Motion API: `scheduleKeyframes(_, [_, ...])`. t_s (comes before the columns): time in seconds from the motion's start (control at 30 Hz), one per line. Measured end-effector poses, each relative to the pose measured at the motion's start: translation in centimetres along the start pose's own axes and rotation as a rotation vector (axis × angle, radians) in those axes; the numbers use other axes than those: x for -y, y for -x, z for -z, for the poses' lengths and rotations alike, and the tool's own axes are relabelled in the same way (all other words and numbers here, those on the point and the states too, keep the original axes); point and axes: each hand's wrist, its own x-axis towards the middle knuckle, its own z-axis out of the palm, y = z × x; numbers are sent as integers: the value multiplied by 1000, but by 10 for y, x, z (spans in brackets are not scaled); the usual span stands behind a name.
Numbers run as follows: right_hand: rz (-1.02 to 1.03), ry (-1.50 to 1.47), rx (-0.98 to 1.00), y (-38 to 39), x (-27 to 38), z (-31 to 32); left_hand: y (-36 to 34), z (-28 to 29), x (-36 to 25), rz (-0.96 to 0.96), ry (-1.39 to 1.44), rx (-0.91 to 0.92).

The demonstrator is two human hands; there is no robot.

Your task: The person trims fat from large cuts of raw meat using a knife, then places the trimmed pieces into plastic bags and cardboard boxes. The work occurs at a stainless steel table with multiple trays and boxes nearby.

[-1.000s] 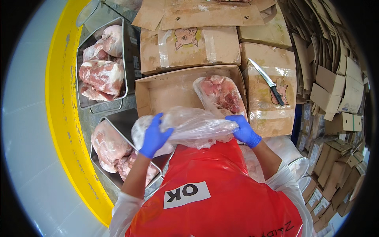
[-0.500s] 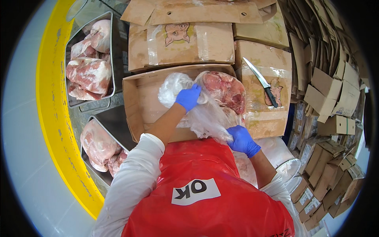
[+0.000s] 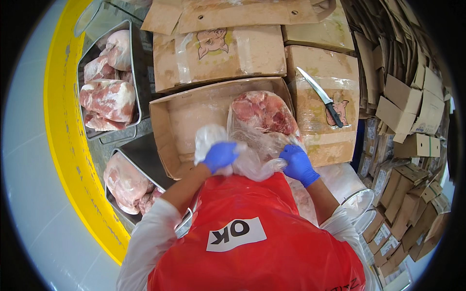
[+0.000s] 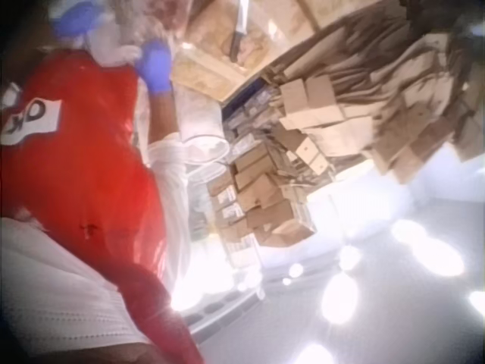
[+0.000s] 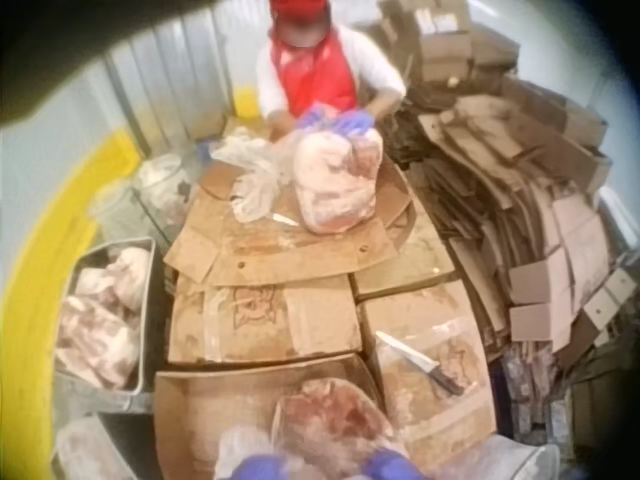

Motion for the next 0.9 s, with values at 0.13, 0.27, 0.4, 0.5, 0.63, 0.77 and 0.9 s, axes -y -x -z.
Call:
scheduleKeyframes(0.13, [-12,65,4,-8,5,-3,89,-23,9,161,158,116])
scheduleKeyframes(0.27, [118,92,26,-9,13,0,71,-16,68,255,412,-460])
scheduleKeyframes(0.4, [226,137,105,-11,16,5,-5,24,63,212,449,-597])
scheduleKeyframes(0.5, [235,119,153,-8,14,1,-68,44,37,225,408,-479])
scheduleKeyframes(0.63, [191,71,190,5,14,-13,-129,59,-10,308,211,-229])
scheduleKeyframes(0.77, [131,10,128,9,16,-19,-182,51,-6,384,120,-167])
scheduleKeyframes(0.9, [92,-23,120,8,18,-12,-224,29,26,415,138,-192])
